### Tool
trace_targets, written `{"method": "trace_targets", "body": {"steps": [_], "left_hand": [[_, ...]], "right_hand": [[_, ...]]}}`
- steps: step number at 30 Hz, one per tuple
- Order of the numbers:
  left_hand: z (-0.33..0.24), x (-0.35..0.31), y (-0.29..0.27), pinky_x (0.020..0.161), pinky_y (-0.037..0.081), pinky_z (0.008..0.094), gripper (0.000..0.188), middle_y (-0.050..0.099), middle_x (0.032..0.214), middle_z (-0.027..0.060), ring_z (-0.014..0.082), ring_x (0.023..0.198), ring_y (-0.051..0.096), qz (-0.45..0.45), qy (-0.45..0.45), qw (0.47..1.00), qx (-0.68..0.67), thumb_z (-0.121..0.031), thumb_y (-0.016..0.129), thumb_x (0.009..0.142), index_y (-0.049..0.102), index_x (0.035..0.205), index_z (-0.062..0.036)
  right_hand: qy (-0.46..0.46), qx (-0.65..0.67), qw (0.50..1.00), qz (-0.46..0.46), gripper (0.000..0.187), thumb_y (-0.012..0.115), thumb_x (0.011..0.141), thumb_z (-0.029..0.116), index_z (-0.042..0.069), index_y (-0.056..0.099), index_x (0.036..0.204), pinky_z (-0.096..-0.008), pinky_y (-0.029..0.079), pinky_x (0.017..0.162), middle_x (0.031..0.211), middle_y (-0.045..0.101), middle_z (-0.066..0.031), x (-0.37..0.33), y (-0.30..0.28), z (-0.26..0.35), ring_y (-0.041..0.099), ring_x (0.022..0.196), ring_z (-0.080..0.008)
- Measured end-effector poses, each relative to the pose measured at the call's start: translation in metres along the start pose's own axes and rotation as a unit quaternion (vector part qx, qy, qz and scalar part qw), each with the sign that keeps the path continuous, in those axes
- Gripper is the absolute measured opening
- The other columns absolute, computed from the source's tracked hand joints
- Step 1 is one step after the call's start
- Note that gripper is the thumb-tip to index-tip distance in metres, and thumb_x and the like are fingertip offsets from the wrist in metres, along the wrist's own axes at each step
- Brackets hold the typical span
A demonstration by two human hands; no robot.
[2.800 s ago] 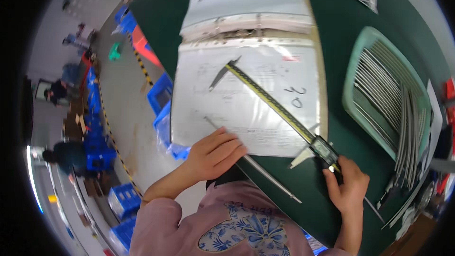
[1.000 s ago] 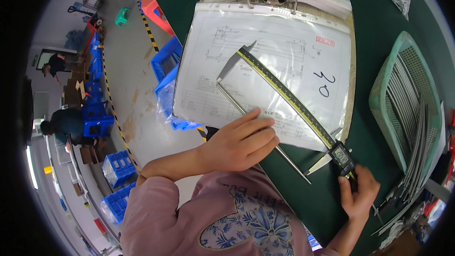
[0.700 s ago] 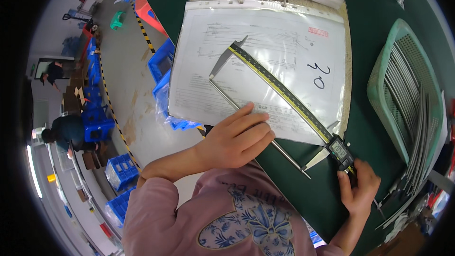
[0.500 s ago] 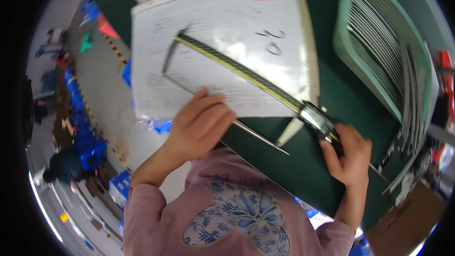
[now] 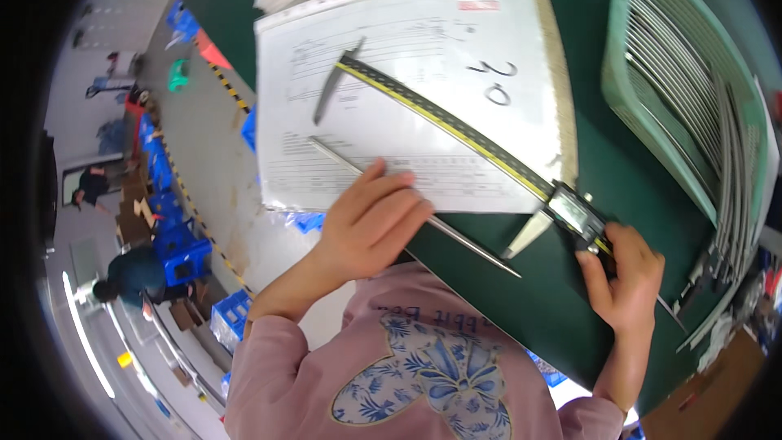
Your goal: Using a digital caliper to measure the dimensions of metal rods and comparing them against a specification sheet.
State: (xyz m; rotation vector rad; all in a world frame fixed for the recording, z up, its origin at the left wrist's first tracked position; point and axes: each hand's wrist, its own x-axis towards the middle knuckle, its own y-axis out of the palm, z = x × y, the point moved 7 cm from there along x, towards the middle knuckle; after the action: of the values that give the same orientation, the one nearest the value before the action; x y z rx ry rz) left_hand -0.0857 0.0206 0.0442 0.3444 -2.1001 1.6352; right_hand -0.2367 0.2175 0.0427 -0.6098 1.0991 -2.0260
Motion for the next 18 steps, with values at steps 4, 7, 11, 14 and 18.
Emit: {"method": "trace_targets", "body": {"steps": [4, 7, 11, 14, 18], "left_hand": [[-0.0016, -0.0022, 0.0007, 0.088, 0.049, 0.0432, 0.025, 0.057, 0.095, 0.0065, 0.0245, 0.095, 0.059, -0.006, -0.016, 1.000, -0.006, -0.004, 0.066, 0.064, 0.066, 0.089, -0.0050], [-0.0009, -0.0033, 0.0005, 0.089, 0.049, 0.0423, 0.024, 0.057, 0.094, 0.0057, 0.0231, 0.095, 0.059, -0.011, -0.016, 1.000, -0.001, -0.005, 0.066, 0.065, 0.065, 0.089, -0.0056], [-0.0006, -0.0030, 0.0010, 0.090, 0.049, 0.0411, 0.023, 0.057, 0.093, 0.0052, 0.0222, 0.095, 0.059, -0.009, -0.025, 1.000, 0.007, -0.005, 0.065, 0.065, 0.065, 0.088, -0.0058], [-0.0011, -0.0033, 0.0015, 0.091, 0.048, 0.0408, 0.022, 0.058, 0.092, 0.0049, 0.0217, 0.095, 0.059, -0.017, -0.027, 0.999, 0.003, -0.006, 0.065, 0.066, 0.065, 0.088, -0.0060], [-0.0013, -0.0006, 0.0034, 0.091, 0.048, 0.0412, 0.021, 0.058, 0.093, 0.0052, 0.0219, 0.095, 0.059, -0.014, -0.024, 1.000, -0.003, -0.006, 0.065, 0.066, 0.065, 0.087, -0.0062]], "right_hand": [[-0.006, 0.009, 1.000, 0.005, 0.027, 0.067, 0.070, 0.015, -0.002, 0.055, 0.087, -0.0353, 0.037, 0.046, 0.067, 0.051, -0.0152, 0.0010, 0.0045, 0.0000, 0.050, 0.051, -0.0305], [0.000, 0.017, 1.000, 0.011, 0.027, 0.067, 0.070, 0.014, -0.003, 0.054, 0.087, -0.0350, 0.037, 0.046, 0.066, 0.050, -0.0152, 0.0029, 0.0050, 0.0005, 0.049, 0.050, -0.0305], [0.009, 0.024, 1.000, 0.007, 0.027, 0.067, 0.071, 0.015, -0.003, 0.054, 0.086, -0.0350, 0.036, 0.046, 0.065, 0.049, -0.0151, 0.0019, 0.0054, -0.0018, 0.048, 0.050, -0.0302], [0.002, 0.019, 1.000, 0.012, 0.027, 0.067, 0.071, 0.015, -0.003, 0.054, 0.086, -0.0351, 0.036, 0.046, 0.065, 0.049, -0.0148, 0.0011, 0.0044, -0.0024, 0.047, 0.049, -0.0301], [0.002, 0.009, 1.000, 0.007, 0.027, 0.067, 0.071, 0.015, -0.002, 0.055, 0.087, -0.0348, 0.037, 0.046, 0.065, 0.050, -0.0147, -0.0016, 0.0022, -0.0023, 0.049, 0.050, -0.0302]]}}
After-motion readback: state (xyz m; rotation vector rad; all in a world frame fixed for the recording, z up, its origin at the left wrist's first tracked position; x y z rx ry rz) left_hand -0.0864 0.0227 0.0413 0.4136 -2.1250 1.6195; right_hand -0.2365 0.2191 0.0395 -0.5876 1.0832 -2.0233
